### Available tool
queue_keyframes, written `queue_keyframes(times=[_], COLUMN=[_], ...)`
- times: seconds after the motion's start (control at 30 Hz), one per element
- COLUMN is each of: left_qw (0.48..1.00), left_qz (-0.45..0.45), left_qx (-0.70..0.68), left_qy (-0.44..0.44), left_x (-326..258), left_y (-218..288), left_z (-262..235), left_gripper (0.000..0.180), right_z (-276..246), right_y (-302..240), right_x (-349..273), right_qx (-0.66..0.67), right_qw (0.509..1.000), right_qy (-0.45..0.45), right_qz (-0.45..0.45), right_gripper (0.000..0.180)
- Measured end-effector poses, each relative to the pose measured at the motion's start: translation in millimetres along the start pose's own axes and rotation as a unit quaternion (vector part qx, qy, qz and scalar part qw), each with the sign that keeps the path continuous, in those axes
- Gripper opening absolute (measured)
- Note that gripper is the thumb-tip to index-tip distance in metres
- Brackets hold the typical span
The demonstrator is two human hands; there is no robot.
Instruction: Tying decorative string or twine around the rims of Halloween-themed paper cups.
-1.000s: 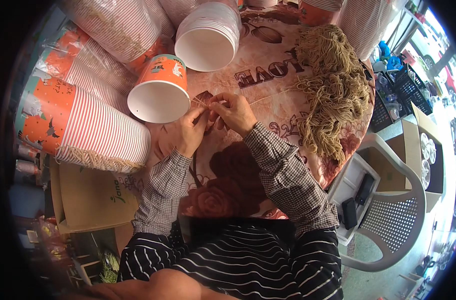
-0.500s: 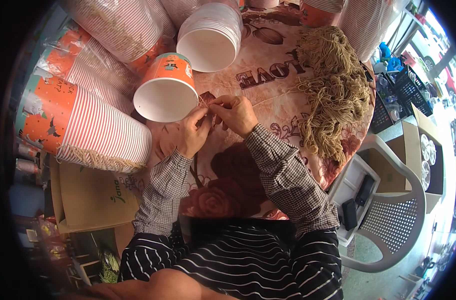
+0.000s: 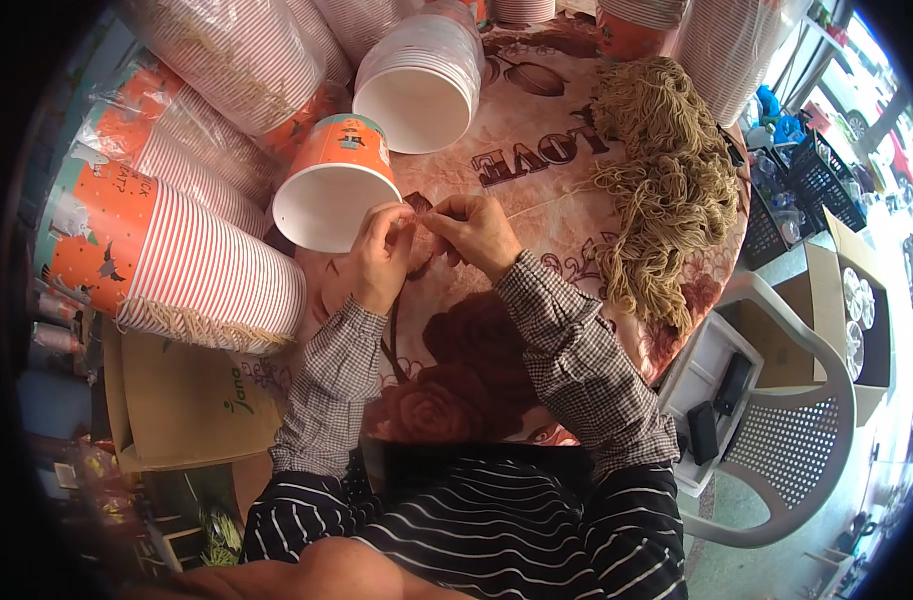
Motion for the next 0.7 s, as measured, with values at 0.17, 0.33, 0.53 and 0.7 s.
queue_keyframes(times=[0.17,0.33,0.53,0.7], left_qw=[0.999,1.0,0.935,0.935], left_qz=[-0.022,0.02,-0.219,-0.203], left_qx=[-0.001,0.014,-0.278,-0.29], left_qy=[-0.028,-0.016,0.008,0.0], left_x=[0.1,1.9,-8.9,-8.8], left_y=[-3.9,0.7,-39.0,-32.1], left_z=[4.3,0.8,0.0,3.4], left_gripper=[0.018,0.015,0.01,0.009], right_z=[9.8,-10.9,-27.5,-23.6], right_y=[1.4,-4.7,-5.9,-5.2], right_x=[-1.1,0.9,5.7,3.0], right_qx=[0.035,0.11,0.058,-0.118], right_qw=[0.998,0.993,0.994,0.989], right_qy=[-0.049,0.025,0.046,0.058], right_qz=[0.014,-0.047,-0.078,-0.063], right_gripper=[0.016,0.016,0.015,0.016])
Point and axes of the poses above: each hand's wrist, its own x-axis towards the middle knuckle, its own z-axis out of the palm, y = z × x, the point moved 10 cm from there along x, towards the middle knuckle, and after that the axes turned 13 degrees about -x, right-handed, at the moved point
